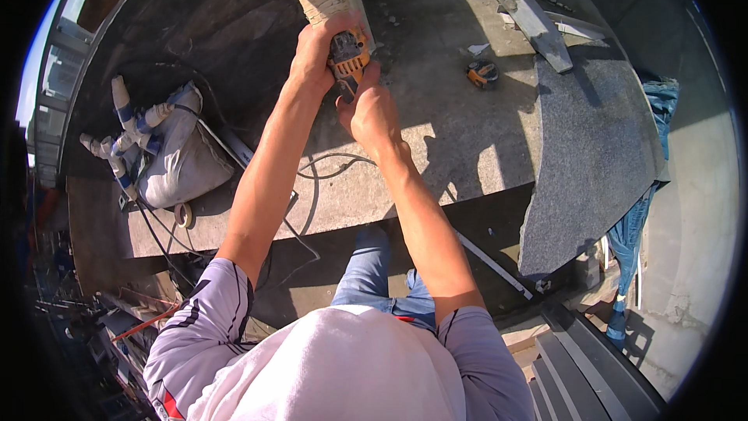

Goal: The person uses an angle grinder to cut or grind a concrete surface on a rooftop. They hold the tool with both hands and move it along the surface, generating dust.

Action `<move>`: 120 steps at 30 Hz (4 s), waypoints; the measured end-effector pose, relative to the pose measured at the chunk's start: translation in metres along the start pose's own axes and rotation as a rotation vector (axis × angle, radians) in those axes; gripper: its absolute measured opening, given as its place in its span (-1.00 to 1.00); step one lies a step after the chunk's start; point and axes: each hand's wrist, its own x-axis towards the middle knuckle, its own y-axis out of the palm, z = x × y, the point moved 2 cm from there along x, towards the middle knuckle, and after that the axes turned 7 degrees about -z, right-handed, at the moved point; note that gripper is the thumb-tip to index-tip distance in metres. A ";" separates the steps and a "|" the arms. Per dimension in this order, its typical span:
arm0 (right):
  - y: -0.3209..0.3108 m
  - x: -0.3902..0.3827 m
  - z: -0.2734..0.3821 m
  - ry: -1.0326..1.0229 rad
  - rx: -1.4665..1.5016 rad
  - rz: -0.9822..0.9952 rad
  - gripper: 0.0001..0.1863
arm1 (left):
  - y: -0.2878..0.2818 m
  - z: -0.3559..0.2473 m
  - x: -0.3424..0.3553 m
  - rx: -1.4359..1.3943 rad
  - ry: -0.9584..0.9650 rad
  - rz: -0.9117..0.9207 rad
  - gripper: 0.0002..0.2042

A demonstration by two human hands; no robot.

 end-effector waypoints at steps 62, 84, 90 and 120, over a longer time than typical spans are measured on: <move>-0.005 -0.019 -0.007 0.101 -0.056 0.068 -0.29 | -0.003 0.021 -0.007 0.045 0.019 -0.020 -0.56; -0.016 -0.021 0.005 0.158 -0.074 0.102 -0.31 | 0.000 0.021 -0.009 -0.038 0.014 -0.005 -0.55; -0.015 -0.027 0.002 0.164 -0.066 0.098 -0.27 | -0.003 0.028 -0.013 -0.015 0.017 -0.019 -0.56; -0.009 -0.022 -0.003 0.122 -0.046 0.084 -0.33 | -0.007 0.023 -0.009 0.037 0.002 0.020 -0.50</move>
